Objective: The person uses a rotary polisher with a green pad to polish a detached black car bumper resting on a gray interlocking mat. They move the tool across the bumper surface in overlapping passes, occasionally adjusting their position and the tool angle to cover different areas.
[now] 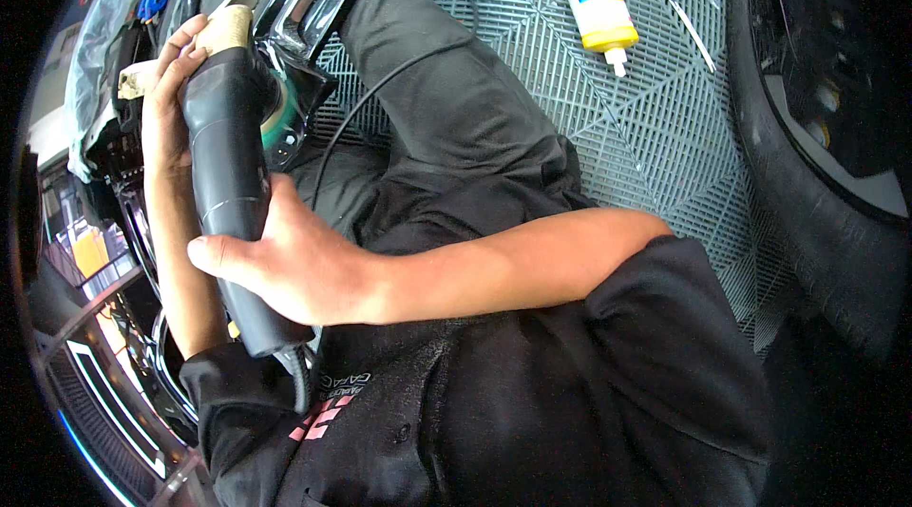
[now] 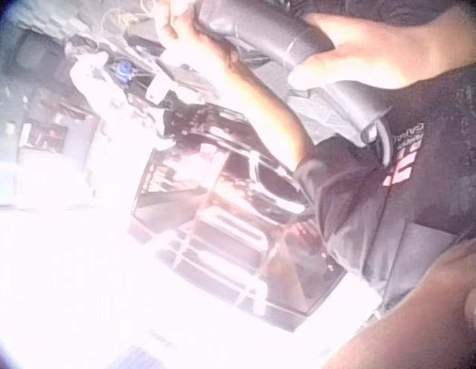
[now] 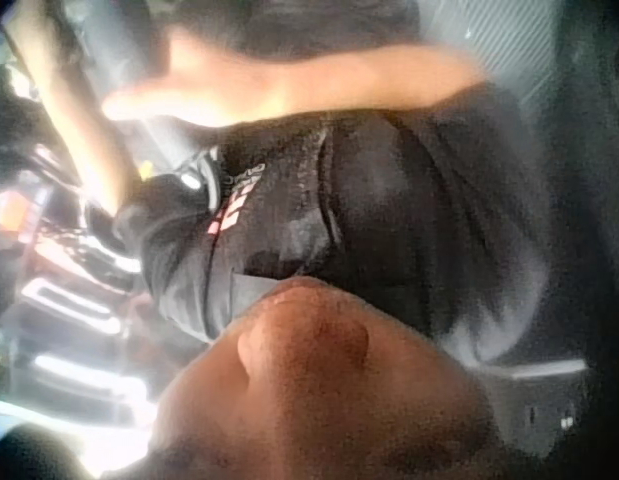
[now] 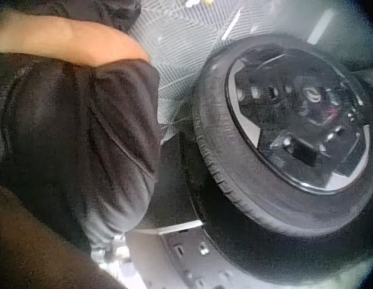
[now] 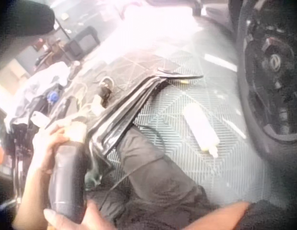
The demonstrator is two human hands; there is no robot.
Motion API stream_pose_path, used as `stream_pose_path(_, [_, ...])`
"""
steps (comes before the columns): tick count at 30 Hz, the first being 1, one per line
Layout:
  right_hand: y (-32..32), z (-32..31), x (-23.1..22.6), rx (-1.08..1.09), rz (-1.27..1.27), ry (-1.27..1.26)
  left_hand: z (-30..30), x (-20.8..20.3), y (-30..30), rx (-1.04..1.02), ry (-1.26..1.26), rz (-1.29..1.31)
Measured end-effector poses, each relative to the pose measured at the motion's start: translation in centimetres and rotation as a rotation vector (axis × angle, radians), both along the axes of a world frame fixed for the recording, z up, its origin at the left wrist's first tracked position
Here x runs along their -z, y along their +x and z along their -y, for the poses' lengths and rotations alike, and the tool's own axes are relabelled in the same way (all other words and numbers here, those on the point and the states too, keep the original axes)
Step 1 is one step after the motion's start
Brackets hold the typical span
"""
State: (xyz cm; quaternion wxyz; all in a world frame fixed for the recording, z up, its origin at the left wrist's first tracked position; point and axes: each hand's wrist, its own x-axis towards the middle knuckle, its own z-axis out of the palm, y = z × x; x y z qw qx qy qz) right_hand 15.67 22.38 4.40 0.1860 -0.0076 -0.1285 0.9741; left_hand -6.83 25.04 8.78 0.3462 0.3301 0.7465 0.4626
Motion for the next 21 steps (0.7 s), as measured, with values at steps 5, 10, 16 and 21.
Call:
stream_pose_path(5, [1.8,-4.3,0.2,-0.201,0.164,0.328,1.7,2.0,-1.5,-0.104,0.263,-0.003])
stream_pose_path(10, [4.3,-9.4,-1.9,-0.418,0.532,0.706,3.8,2.5,-0.7,-0.015,0.352,0.019])
stream_pose_path(16, [5.2,-8.8,-3.9,-0.251,0.856,0.809,5.7,2.6,0.8,0.139,0.391,-0.054])
stream_pose_path(21, [5.9,-8.1,-4.4,-0.187,0.954,0.837,4.7,3.7,0.9,0.152,0.416,-0.081])
